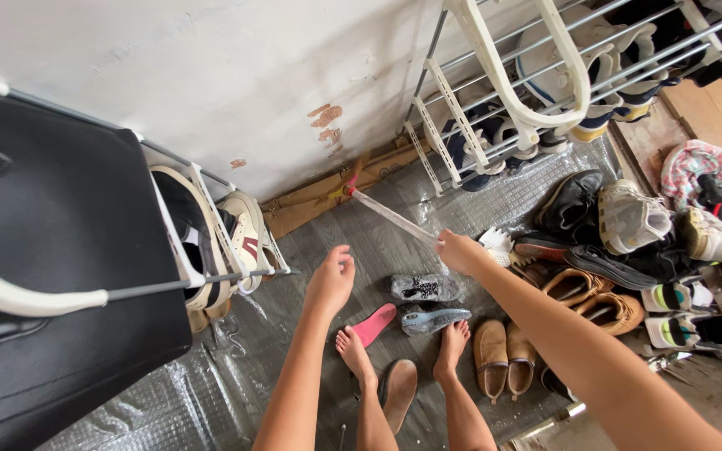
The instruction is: The person organizes various shoes by placing them onto a metal shoe rack. They also use a broom to sweep dust and debris from the floor and the rack itself. The task involves handling multiple pairs of shoes and cleaning the immediate area.
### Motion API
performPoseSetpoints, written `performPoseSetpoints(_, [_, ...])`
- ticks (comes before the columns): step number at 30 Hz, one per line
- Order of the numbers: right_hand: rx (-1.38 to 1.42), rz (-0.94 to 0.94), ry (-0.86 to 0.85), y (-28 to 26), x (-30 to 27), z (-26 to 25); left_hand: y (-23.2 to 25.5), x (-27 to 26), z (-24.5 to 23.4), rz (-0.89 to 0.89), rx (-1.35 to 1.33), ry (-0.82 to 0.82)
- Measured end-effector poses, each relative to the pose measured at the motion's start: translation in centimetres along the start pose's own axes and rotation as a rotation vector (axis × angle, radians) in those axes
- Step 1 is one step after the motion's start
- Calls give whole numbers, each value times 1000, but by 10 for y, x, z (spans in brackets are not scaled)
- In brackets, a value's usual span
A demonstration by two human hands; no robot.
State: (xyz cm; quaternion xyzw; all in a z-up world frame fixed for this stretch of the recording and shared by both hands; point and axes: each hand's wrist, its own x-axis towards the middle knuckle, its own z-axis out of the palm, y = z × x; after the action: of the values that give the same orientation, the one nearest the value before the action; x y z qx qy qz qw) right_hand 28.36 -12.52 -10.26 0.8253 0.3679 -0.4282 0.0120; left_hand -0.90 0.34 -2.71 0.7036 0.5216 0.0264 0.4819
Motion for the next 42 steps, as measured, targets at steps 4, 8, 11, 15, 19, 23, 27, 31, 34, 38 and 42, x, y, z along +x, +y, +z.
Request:
performPoseSetpoints(4, [250, 225, 33, 3, 37, 45, -22, 4, 20, -29, 0, -14])
performPoseSetpoints(8, [381, 278, 82, -1, -5, 92, -26, 3, 28, -90, 22, -80])
performPoseSetpoints(11, [248, 189, 12, -9, -7, 88, -21, 9, 27, -114, 17, -97])
performPoseSetpoints(15, [222, 252, -150, -3, 5, 74, -24, 21, 29, -34, 12, -47])
performPoseSetpoints(19, [233, 316, -102, 51, -46, 59, -15, 24, 39, -51, 47, -106])
performPoseSetpoints(23, [-62, 272, -147, 100, -99, 35, 8, 24, 45, 1, 84, -123])
performPoseSetpoints(27, [-257, 350, -137, 152, -78, -12, 30, 31, 59, 9, 108, -136])
performPoseSetpoints(31, [-202, 519, -54, 237, -88, -77, 44, 41, 80, 92, 115, -159])
performPoseSetpoints(34, [-272, 430, 107, 271, -111, -107, 54, 38, 104, 90, 141, -189])
performPoseSetpoints(38, [-313, 173, 147, 261, -81, -114, 76, 43, 147, 128, 179, -208])
performPoseSetpoints(42, [-532, 149, 93, 269, 25, -124, 86, 60, 192, 152, 167, -204])
